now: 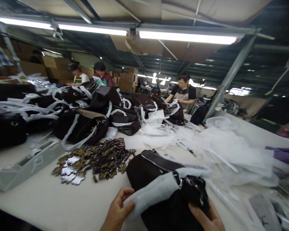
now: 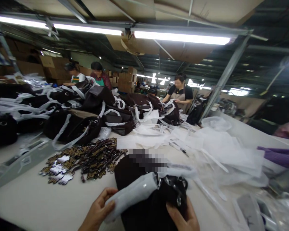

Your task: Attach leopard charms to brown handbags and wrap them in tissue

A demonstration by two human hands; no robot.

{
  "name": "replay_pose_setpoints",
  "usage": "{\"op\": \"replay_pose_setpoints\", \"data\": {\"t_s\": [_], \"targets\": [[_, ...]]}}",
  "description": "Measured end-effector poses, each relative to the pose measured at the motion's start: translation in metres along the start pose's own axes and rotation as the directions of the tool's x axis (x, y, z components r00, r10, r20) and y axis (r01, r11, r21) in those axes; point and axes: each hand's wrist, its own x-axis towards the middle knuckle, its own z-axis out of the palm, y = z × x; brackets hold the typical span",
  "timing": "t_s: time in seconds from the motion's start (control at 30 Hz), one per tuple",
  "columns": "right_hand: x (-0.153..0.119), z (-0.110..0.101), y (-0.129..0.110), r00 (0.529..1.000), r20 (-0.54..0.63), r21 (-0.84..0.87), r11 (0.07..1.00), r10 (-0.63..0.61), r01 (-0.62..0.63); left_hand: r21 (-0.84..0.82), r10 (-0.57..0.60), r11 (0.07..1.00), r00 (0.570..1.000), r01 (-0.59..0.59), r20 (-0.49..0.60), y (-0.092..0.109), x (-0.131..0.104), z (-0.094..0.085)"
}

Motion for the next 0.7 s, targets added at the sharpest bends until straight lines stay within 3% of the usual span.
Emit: {"op": "replay_pose_setpoints", "data": {"t_s": [0.1, 0.17, 0.27, 0.37, 0.47, 0.57, 0.7], "targets": [[0.018, -0.004, -0.041, 0.998, -0.04, 0.027, 0.999, -0.039, 0.04, -0.075, 0.025, 0.997, 0.989, -0.014, 0.148, 0.016, 0.024, 0.028], [0.033, 0.003, -0.065, 0.988, -0.116, 0.059, 0.992, -0.102, 0.109, -0.125, 0.049, 0.992, 0.985, -0.028, 0.167, 0.028, 0.039, 0.047], [0.059, 0.032, -0.088, 0.95, -0.193, 0.113, 0.956, -0.246, 0.271, -0.144, 0.064, 0.989, 0.99, -0.046, 0.126, 0.039, 0.063, 0.069], [0.088, 0.072, -0.098, 0.922, -0.171, 0.172, 0.911, -0.348, 0.376, -0.017, 0.055, 0.998, 0.99, -0.053, 0.132, 0.032, 0.089, 0.081], [0.118, 0.108, -0.098, 0.917, -0.115, 0.242, 0.884, -0.383, 0.4, 0.196, 0.056, 0.976, 0.982, -0.091, 0.178, 0.011, 0.113, 0.084], [0.147, 0.138, -0.084, 0.913, -0.063, 0.25, 0.879, -0.403, 0.405, 0.414, 0.072, 0.895, 0.97, -0.166, 0.233, -0.011, 0.132, 0.083], [0.182, 0.171, -0.024, 0.94, 0.029, 0.196, 0.925, -0.339, 0.327, 0.53, -0.087, 0.84, 0.935, -0.117, 0.344, -0.031, 0.151, 0.082]]}}
